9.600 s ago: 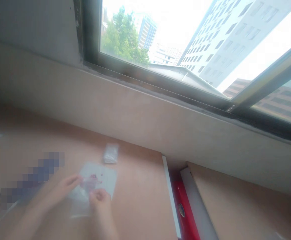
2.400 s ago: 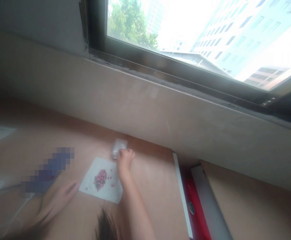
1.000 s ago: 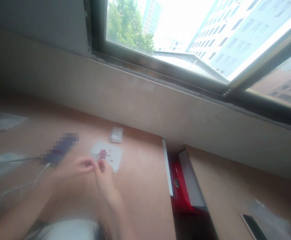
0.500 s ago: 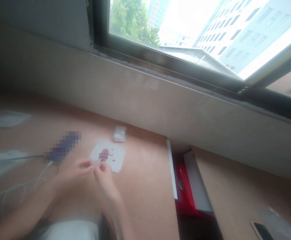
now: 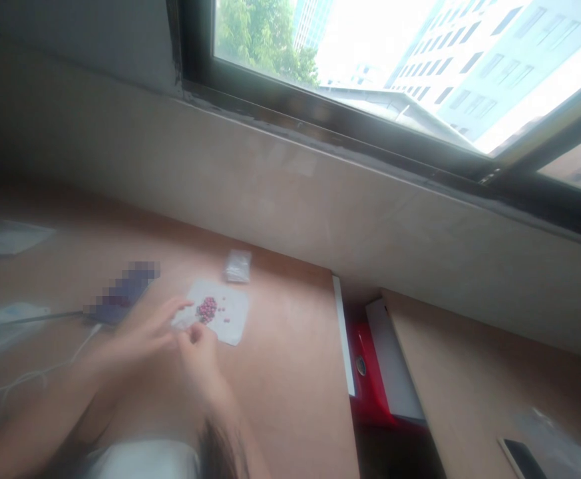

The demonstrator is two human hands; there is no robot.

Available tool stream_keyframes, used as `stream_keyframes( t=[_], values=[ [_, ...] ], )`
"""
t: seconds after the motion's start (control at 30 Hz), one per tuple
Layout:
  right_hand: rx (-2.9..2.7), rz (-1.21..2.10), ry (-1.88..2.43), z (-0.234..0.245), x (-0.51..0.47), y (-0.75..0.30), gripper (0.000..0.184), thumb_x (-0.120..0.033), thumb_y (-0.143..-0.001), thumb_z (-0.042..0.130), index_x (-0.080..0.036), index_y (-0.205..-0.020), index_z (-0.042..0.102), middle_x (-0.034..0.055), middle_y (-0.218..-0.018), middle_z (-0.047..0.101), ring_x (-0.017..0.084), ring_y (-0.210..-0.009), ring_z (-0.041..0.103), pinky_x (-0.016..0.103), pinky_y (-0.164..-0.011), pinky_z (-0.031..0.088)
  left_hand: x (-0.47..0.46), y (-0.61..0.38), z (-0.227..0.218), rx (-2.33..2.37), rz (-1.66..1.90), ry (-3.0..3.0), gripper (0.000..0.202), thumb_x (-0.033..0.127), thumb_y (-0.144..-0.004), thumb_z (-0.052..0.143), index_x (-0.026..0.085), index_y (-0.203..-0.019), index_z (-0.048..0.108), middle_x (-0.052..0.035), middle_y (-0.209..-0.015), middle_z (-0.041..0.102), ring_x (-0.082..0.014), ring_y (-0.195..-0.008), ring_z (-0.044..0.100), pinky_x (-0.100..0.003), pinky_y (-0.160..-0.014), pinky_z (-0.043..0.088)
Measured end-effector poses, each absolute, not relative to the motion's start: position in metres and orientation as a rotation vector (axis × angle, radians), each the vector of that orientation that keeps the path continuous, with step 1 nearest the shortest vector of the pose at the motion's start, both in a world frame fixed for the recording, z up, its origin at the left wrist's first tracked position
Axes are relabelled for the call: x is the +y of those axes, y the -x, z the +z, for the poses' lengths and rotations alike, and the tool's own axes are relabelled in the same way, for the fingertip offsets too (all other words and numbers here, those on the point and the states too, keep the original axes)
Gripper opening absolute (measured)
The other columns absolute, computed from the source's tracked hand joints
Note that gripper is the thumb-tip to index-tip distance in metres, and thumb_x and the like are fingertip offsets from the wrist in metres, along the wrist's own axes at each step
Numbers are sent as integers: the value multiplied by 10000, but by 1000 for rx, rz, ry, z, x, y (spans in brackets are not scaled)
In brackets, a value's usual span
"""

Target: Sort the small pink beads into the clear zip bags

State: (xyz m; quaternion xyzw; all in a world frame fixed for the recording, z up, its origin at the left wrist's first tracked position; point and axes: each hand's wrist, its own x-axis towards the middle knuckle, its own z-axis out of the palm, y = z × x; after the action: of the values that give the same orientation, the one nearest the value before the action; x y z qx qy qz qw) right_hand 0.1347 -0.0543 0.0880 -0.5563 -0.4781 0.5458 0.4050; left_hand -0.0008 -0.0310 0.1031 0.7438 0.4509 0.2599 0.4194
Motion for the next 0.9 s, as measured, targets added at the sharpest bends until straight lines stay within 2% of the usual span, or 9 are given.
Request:
stream_keyframes(
  t=[0.07, 0.2, 0.27, 0.37, 0.47, 0.53, 0.6, 0.7, 0.9],
  values=[
    [-1174, 1326, 1471, 89, -51, -139, 138, -178, -614, 405, -180, -495, 334, -76, -460, 297, 62, -450, 273, 193, -432, 190, -25, 0, 106, 1097, 691, -1911, 505, 55, -660, 356, 200, -1141, 408, -49, -1213, 397, -177, -1158, 317, -326, -1000, 212],
    [-1077, 1323, 1484, 89, -44, -148, 156, -190, -619, 402, -182, -480, 332, -73, -438, 311, 63, -434, 276, 197, -423, 193, -21, -2, 116, 985, 589, -1933, 372, 103, -757, 330, 200, -1086, 473, -42, -1151, 480, -171, -1124, 371, -329, -989, 244],
    [-1042, 1385, 1454, 88, -40, -152, 181, -196, -631, 387, -181, -458, 338, -69, -415, 320, 65, -419, 288, 198, -417, 207, -24, -4, 120, 927, 508, -1928, 378, 179, -779, 396, 225, -1154, 409, -36, -1206, 439, -181, -1144, 351, -340, -987, 251],
    [-1029, 1524, 1391, 84, -34, -157, 208, -201, -645, 371, -175, -439, 368, -58, -392, 348, 69, -398, 322, 201, -418, 245, -26, -5, 115, 903, 488, -1933, 556, 270, -730, 529, 260, -1231, 288, -38, -1271, 366, -205, -1164, 326, -359, -977, 268],
    [-988, 1610, 1341, 73, -29, -164, 167, -234, -666, 376, -170, -522, 431, -42, -463, 421, 79, -409, 365, 208, -429, 293, -20, -7, 101, 997, 581, -1980, 501, 279, -739, 524, 262, -1199, 325, -48, -1220, 409, -205, -1127, 367, -360, -954, 293],
    [-1013, 1484, 1410, 60, -25, -172, 122, -252, -670, 404, -173, -596, 459, -29, -541, 461, 92, -457, 404, 220, -464, 332, -12, -7, 91, 1060, 626, -2031, 449, 280, -742, 520, 257, -1164, 371, -52, -1177, 441, -208, -1099, 390, -362, -937, 305],
    [-1134, 1200, 1555, 46, -21, -182, 66, -228, -642, 461, -172, -662, 490, -9, -624, 486, 116, -553, 449, 241, -543, 368, -4, -6, 84, 1093, 625, -2084, 434, 280, -735, 528, 255, -1148, 398, -55, -1150, 462, -215, -1084, 398, -366, -927, 307],
    [-1386, 816, 1705, 28, -18, -197, 157, -153, -607, 500, -167, -758, 537, 32, -739, 500, 160, -706, 479, 285, -674, 378, 4, -5, 78, 1119, 581, -2135, 419, 269, -726, 536, 250, -1131, 428, -56, -1136, 480, -224, -1075, 400, -368, -921, 302],
    [-1648, 686, 1748, 20, -14, -210, 82, -161, -686, 475, -158, -664, 553, 56, -714, 529, 173, -713, 487, 288, -669, 375, 10, -7, 76, 1152, 509, -2154, 422, 269, -715, 548, 216, -1120, 440, -73, -1113, 493, -222, -1051, 405, -355, -895, 309]
  ],
)
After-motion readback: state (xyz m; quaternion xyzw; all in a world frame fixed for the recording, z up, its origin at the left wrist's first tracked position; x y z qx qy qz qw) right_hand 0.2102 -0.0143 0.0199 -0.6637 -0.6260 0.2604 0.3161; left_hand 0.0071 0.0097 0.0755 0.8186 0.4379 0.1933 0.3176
